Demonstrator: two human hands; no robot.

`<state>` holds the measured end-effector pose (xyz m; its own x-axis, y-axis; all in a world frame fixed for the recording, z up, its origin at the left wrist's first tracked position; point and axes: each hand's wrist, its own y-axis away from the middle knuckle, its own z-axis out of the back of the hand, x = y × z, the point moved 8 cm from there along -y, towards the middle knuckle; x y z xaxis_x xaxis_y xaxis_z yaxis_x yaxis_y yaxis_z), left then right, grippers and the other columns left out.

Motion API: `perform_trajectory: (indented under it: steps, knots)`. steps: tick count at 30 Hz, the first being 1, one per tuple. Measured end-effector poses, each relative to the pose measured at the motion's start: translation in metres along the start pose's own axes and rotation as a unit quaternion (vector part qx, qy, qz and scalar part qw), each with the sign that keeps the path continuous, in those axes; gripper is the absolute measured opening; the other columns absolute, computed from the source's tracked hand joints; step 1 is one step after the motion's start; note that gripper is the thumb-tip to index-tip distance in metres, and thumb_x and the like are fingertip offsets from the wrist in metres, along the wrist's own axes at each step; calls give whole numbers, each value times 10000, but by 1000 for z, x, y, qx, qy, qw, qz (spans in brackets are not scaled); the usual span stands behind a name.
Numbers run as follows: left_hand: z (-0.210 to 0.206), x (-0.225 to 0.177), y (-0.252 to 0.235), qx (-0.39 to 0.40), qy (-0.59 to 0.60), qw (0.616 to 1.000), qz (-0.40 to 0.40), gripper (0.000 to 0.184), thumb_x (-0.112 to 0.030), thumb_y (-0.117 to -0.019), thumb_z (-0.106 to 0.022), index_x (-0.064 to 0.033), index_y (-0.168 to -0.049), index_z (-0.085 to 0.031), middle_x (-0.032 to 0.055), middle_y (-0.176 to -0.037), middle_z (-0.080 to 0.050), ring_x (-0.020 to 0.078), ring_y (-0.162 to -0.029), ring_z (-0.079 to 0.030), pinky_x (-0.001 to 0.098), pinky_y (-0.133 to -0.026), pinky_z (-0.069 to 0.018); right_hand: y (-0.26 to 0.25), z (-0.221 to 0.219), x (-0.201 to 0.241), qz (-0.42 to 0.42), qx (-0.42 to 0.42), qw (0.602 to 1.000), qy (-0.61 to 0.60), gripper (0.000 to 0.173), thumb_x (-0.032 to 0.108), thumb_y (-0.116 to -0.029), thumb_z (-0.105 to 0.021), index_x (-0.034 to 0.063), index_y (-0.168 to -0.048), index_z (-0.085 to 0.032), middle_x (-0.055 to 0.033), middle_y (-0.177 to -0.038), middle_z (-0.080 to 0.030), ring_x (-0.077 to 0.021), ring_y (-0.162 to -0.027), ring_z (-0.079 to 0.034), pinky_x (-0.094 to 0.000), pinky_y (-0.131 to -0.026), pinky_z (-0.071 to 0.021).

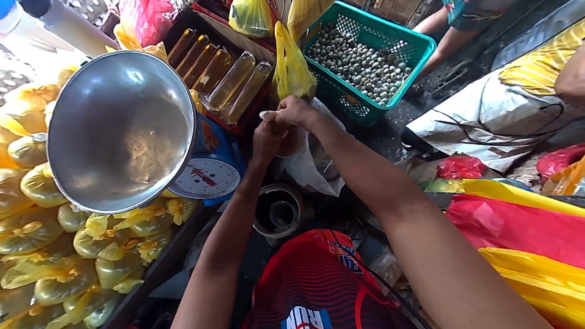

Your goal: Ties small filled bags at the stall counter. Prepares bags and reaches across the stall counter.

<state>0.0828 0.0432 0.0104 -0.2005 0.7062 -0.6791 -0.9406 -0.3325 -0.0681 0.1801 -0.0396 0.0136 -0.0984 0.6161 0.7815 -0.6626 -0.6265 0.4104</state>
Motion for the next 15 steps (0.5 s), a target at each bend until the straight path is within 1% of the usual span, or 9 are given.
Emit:
perform_trajectory:
  steps: [2, 3, 5, 7, 8, 10, 12, 14, 15]
  knots:
    - [3, 1, 0, -22, 15, 1000, -2, 328, -310, -958, -718, -45, -1150, -699, 123, -1065, -739, 238, -1038, -713, 468, -976, -562, 2, 2, 11, 43, -12, 999, 26, 185, 189, -892, -696, 70, -1032, -716, -119, -916, -707, -249, -838, -681, -510, -750, -560]
    - [4, 0, 1, -38, 26, 999, -13, 321, -302, -965, -710, -50, -1163, -695, 117, -1060, -741, 224, -1027, -716, 456, -967, -567, 2, 3, 16, 62, -18, 997, 35, 160, 164, -905, -683, 84, -1038, -720, -109, -919, -712, -249, -857, -682, -521, -769, -557]
    - [6, 0, 1, -66, 35, 997, -36, 317, -278, -967, -711, -38, -1172, -687, 117, -1067, -741, 210, -1020, -719, 430, -962, -571, 4, 3, 23, 86, -30, 994, 51, 155, 118, -905, -647, 103, -1035, -731, -87, -915, -726, -237, -877, -691, -523, -788, -554]
    - [7, 2, 0, -72, 34, 996, -32, 340, -283, -960, -715, -24, -1180, -689, 133, -1114, -730, 221, -1065, -706, 429, -998, -553, 6, 5, 26, 93, -37, 993, 68, 181, 106, -898, -634, 117, -1037, -750, -87, -959, -738, -248, -931, -700, -548, -826, -554]
    - [7, 3, -1, -68, 33, 997, -24, 335, -281, -957, -717, -18, -1163, -693, 143, -1121, -717, 233, -1072, -696, 428, -1004, -547, 7, 5, 27, 93, -37, 992, 76, 189, 107, -897, -630, 128, -1036, -755, -87, -973, -741, -253, -949, -703, -559, -833, -553]
    - [7, 5, -1, -54, 39, 998, -7, 282, -251, -945, -730, -3, -1079, -715, 155, -1104, -681, 257, -1037, -673, 436, -969, -550, 10, 5, 30, 91, -34, 992, 85, 203, 97, -884, -622, 142, -1018, -768, -88, -969, -747, -267, -954, -707, -582, -826, -549]
    - [6, 6, -1, -56, 42, 997, -17, 225, -226, -939, -722, -8, -989, -746, 151, -1071, -670, 257, -1002, -657, 434, -924, -552, 14, 5, 32, 87, -24, 993, 76, 207, 69, -890, -613, 136, -1003, -773, -89, -956, -748, -258, -927, -708, -564, -818, -553]
    - [6, 7, -1, -50, 39, 998, -24, 207, -203, -947, -689, -8, -976, -752, 155, -1071, -669, 258, -1013, -652, 435, -930, -545, 16, 3, 32, 81, -15, 996, 40, 227, 15, -893, -588, 110, -998, -766, -91, -923, -743, -226, -822, -708, -498, -750, -577]
    - [5, 8, -1, -42, 34, 998, -21, 206, -199, -951, -676, -11, -987, -752, 154, -1085, -671, 258, -1024, -654, 439, -941, -542, 16, 2, 30, 76, -15, 997, 18, 235, -2, -890, -580, 96, -999, -763, -96, -917, -742, -217, -797, -706, -479, -737, -581]
